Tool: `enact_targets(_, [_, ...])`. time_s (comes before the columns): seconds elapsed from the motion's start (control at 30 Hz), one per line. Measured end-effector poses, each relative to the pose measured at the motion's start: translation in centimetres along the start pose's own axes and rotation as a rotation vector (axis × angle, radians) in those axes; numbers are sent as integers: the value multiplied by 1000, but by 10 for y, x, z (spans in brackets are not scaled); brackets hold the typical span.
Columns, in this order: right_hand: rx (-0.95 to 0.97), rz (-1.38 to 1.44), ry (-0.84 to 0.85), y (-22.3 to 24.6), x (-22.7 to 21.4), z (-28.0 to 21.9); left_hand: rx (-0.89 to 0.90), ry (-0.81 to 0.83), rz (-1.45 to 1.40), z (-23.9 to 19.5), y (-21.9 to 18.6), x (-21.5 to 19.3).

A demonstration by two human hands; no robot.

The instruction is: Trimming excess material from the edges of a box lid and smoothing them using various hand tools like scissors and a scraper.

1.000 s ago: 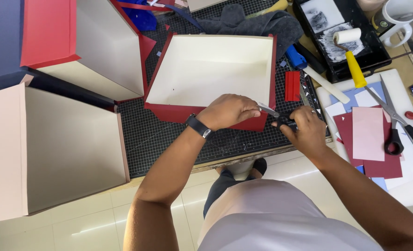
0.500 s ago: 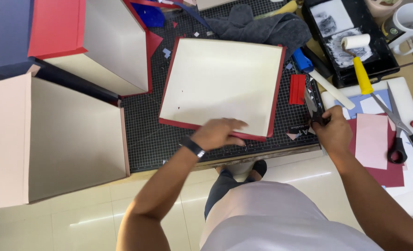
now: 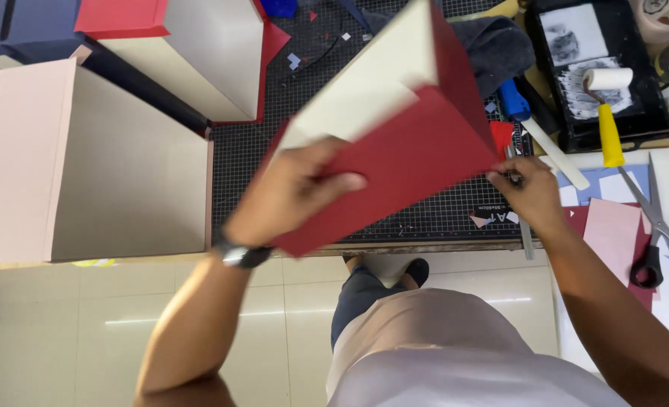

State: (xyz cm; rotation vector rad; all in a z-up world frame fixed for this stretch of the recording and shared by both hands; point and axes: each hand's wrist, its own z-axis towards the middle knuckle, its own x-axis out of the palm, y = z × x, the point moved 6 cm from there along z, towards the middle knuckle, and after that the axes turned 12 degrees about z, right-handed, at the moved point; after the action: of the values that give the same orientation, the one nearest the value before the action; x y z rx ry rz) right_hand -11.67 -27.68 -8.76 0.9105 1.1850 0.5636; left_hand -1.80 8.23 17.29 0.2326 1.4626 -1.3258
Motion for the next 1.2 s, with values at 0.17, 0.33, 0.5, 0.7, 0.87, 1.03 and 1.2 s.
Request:
enact_targets(0.17, [323,661,220,63,61,39,-340,-569,-555,-116,49,-43])
enact_targets(0.33, [385,911,392,92,101,40,-396,-828,-813,-170,66,-25])
enact_targets(0.5, [416,875,475,109,125,40,-519,-967,-896,-196,71,-12])
enact_targets(0.7, [462,844,537,117,136,33,-639,-1078,-983,-210,72,2])
enact_targets(0.87, [483,825,555,120,131,35,-702,-1137,-1054,-203,76,10])
enact_targets(1.03, [499,810,549,118,117,48,-753,-1174,-1133,-176,75,-1])
enact_targets(1.2, [410,630,378,91,77,40,-272,-552,-20,-75,-22,-63])
